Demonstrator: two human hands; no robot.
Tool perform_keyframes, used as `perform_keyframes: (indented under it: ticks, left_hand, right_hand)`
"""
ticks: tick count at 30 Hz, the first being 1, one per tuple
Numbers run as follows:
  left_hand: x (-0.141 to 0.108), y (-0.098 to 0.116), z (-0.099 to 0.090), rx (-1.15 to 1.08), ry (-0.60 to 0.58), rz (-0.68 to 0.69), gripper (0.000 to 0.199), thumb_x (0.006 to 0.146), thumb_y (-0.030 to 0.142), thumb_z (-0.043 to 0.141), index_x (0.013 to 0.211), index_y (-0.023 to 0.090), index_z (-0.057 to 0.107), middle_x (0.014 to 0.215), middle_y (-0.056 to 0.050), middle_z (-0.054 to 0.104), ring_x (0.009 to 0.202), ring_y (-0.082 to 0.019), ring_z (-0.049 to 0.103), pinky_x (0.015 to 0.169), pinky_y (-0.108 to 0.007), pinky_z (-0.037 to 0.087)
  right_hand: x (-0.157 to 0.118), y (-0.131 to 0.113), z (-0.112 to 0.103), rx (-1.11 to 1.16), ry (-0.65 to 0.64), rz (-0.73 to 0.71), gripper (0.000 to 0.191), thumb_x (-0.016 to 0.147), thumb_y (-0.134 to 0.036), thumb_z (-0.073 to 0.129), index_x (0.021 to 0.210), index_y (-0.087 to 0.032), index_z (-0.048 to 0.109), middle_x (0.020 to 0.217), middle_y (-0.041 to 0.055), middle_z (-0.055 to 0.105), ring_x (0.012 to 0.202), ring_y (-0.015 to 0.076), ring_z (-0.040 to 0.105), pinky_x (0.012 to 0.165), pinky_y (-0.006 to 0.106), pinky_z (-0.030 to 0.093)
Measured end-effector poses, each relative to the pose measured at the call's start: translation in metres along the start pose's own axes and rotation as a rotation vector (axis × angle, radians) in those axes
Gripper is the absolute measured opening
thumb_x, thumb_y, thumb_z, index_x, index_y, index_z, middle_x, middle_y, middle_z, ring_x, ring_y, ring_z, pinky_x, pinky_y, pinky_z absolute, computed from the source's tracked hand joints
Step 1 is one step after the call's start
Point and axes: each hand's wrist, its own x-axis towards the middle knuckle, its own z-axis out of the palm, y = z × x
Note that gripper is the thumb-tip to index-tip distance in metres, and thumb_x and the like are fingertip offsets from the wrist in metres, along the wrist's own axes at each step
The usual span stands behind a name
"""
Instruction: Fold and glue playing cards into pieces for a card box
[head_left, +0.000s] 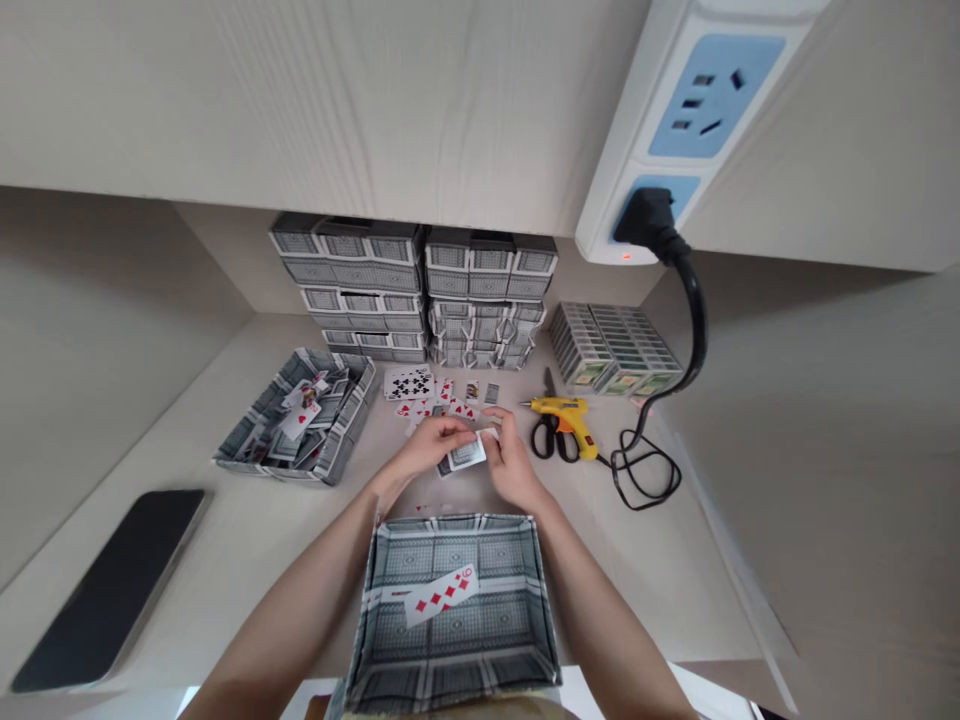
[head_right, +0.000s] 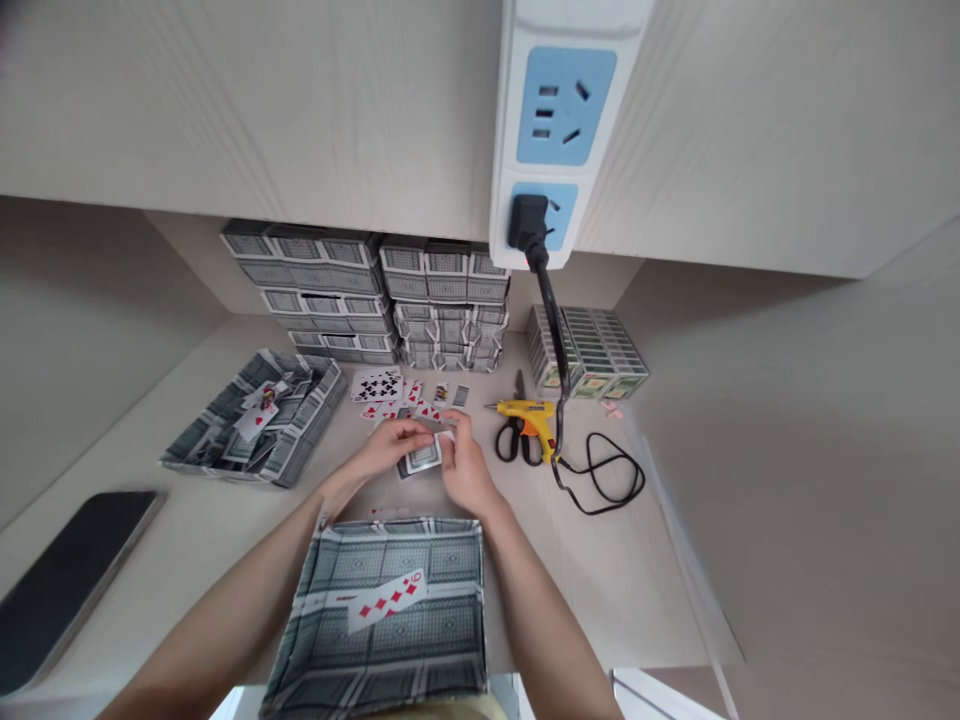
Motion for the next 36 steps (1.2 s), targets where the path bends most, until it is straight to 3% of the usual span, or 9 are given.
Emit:
perform_keyframes:
  ticks: [4,8,17,22,27,32,36]
  left_hand:
    - [-0.001,0.0,-0.003,0.153,-0.104,0.075,0.031,0.073,0.041,0.056,0.062,0.013,0.057,0.053,0.003,0.049,0.052,-0.009,0.043,0.049,-0.019,0.032]
    - [-0.004,0.003,-0.001,0.175,-0.132,0.12,0.035,0.078,0.045,0.049,0.062,0.014,0.054,0.054,0.003,0.044,0.052,-0.009,0.04,0.049,-0.019,0.031]
    - [-0.005,0.012,0.002,0.219,-0.029,0.185,0.034,0.079,0.042,0.048,0.059,0.014,0.051,0.053,0.004,0.04,0.052,-0.008,0.036,0.048,-0.019,0.029]
    - [0.0,0.015,-0.007,0.257,0.156,0.207,0.033,0.077,0.041,0.05,0.059,0.014,0.053,0.052,0.003,0.044,0.051,-0.008,0.038,0.047,-0.019,0.03]
    - [-0.004,0.032,-0.028,0.236,0.434,0.235,0.028,0.076,0.039,0.052,0.062,0.014,0.056,0.053,0.002,0.048,0.048,-0.008,0.04,0.043,-0.018,0.03]
    - [-0.02,0.064,-0.057,0.315,0.73,0.286,0.028,0.076,0.036,0.052,0.057,0.014,0.051,0.048,0.004,0.041,0.045,-0.006,0.034,0.041,-0.019,0.025]
    - [-0.039,0.081,-0.086,0.492,0.974,0.268,0.038,0.077,0.034,0.05,0.048,0.015,0.035,0.046,0.005,0.027,0.045,-0.006,0.026,0.041,-0.019,0.021]
  right_hand:
    - [0.0,0.0,0.0,0.018,0.0,0.016,0.026,0.085,-0.027,0.039,0.11,-0.022,0.036,0.071,-0.0011,0.047,0.059,0.0148,0.046,0.059,0.028,0.037]
    - [0.0,0.001,0.001,0.045,0.004,0.033,0.025,0.084,-0.028,0.041,0.109,-0.022,0.037,0.068,-0.0026,0.044,0.057,0.0137,0.042,0.057,0.027,0.035]
    - [0.003,0.006,0.004,0.102,0.058,0.046,0.03,0.084,-0.033,0.042,0.112,-0.023,0.038,0.071,-0.0016,0.046,0.061,0.0132,0.044,0.057,0.026,0.038]
    - [0.007,0.01,0.002,0.166,0.137,0.085,0.033,0.085,-0.041,0.04,0.112,-0.023,0.038,0.059,-0.0048,0.045,0.053,0.0125,0.044,0.053,0.025,0.036]
    - [0.007,0.009,-0.001,0.061,0.174,0.095,0.03,0.086,-0.046,0.036,0.095,-0.021,0.05,0.053,-0.0046,0.043,0.049,0.0124,0.043,0.05,0.024,0.034]
    - [0.004,0.008,-0.001,-0.031,0.141,0.058,0.033,0.086,-0.046,0.035,0.083,-0.02,0.056,0.052,-0.0036,0.044,0.049,0.0127,0.044,0.051,0.024,0.035]
    - [0.004,0.011,-0.001,-0.057,0.123,0.033,0.033,0.086,-0.045,0.036,0.081,-0.02,0.057,0.053,-0.0034,0.044,0.05,0.0126,0.044,0.051,0.024,0.034]
